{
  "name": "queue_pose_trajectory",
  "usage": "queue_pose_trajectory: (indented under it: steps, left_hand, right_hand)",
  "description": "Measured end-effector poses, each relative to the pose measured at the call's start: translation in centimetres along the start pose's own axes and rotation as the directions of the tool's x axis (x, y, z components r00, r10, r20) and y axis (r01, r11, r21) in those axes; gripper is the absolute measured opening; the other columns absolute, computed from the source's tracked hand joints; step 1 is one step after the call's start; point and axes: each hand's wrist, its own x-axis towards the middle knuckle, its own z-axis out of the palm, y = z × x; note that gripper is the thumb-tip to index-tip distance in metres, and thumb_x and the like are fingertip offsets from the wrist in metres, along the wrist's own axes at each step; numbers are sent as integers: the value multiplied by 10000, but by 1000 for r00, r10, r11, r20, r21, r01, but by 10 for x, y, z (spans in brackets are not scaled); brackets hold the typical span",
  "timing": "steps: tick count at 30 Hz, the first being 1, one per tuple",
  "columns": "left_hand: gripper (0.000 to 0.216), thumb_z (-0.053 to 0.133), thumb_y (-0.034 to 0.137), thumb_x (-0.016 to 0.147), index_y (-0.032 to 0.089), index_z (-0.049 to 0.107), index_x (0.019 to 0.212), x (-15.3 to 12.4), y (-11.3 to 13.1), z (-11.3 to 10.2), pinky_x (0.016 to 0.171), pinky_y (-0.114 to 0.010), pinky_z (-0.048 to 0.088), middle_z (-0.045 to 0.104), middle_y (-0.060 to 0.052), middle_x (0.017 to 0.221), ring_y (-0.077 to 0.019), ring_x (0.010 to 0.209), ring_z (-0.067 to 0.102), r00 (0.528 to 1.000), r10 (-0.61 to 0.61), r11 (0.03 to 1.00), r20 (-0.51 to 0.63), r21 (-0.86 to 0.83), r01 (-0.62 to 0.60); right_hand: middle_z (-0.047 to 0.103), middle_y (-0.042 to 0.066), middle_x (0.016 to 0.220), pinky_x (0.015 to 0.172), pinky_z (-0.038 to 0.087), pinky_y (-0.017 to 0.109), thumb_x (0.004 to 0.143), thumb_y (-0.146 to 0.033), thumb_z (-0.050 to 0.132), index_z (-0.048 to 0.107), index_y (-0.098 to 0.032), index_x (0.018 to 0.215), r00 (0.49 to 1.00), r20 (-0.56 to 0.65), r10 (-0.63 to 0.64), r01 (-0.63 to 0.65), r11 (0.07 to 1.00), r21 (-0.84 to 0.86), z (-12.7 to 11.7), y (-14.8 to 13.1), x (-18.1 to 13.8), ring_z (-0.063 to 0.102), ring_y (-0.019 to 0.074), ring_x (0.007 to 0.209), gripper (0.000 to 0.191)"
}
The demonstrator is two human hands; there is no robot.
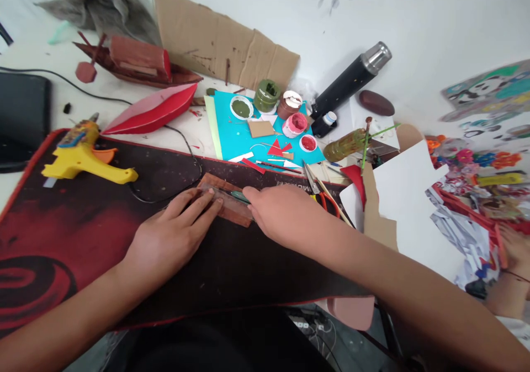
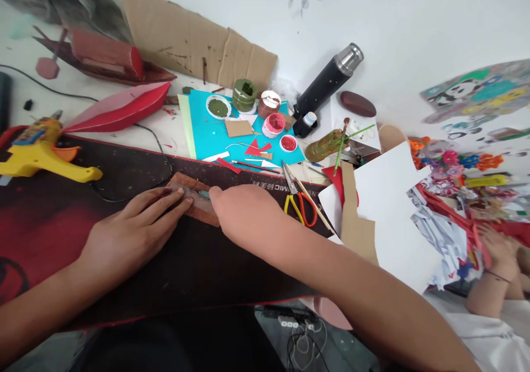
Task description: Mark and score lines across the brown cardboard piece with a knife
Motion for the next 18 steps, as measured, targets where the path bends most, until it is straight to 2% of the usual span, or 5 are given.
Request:
queue_pose_trajectory:
  steps: [3,8,11,18]
  left_hand:
    - [474,574,148,1080,160,666,1544,1,1,0,920,-447,654,777,-169,1476,-384,1400,689,1000,3,1000,-7,17,-2]
    - [456,555,171,1099,187,673,1539,2,1,0,941,-443,663,787,-150,1459,-367,1395,696,1000,-4,1000,-10,26,4]
    - [453,545,186,1107,198,676,1540,1,0,0,935,-438,666,787,-143,1462,-361,1399,695,1000,-1,1000,-2,29,1]
    - [450,537,196,1114,205,688,1538,0,1,2,932,-429,653,785,-137,1465,-348,1408,680,1000,-21,999,2,36,21]
  right_hand:
    - [835,164,958,701,478,351,1110,-129,508,680,-134,1313,1000,-10,-17,17,1000,-14,1,-1,4,789,299,875,266]
    - [846,156,1010,664,454,351,1149,-200,525,660,-147,1364,1000,-26,-7,7,1000,16,8,0,0,801,299,882,258]
    - [845,164,988,646,444,347,1154,-194,514,647,-133,1390,999,-44,7,-9,999,-39,11,-1,-4,810,304,880,278]
    - [845,149,983,658,454,346,1163,-211,514,660,-152,1358,999,-40,2,-3,999,-38,5,0,-8,811,296,875,250]
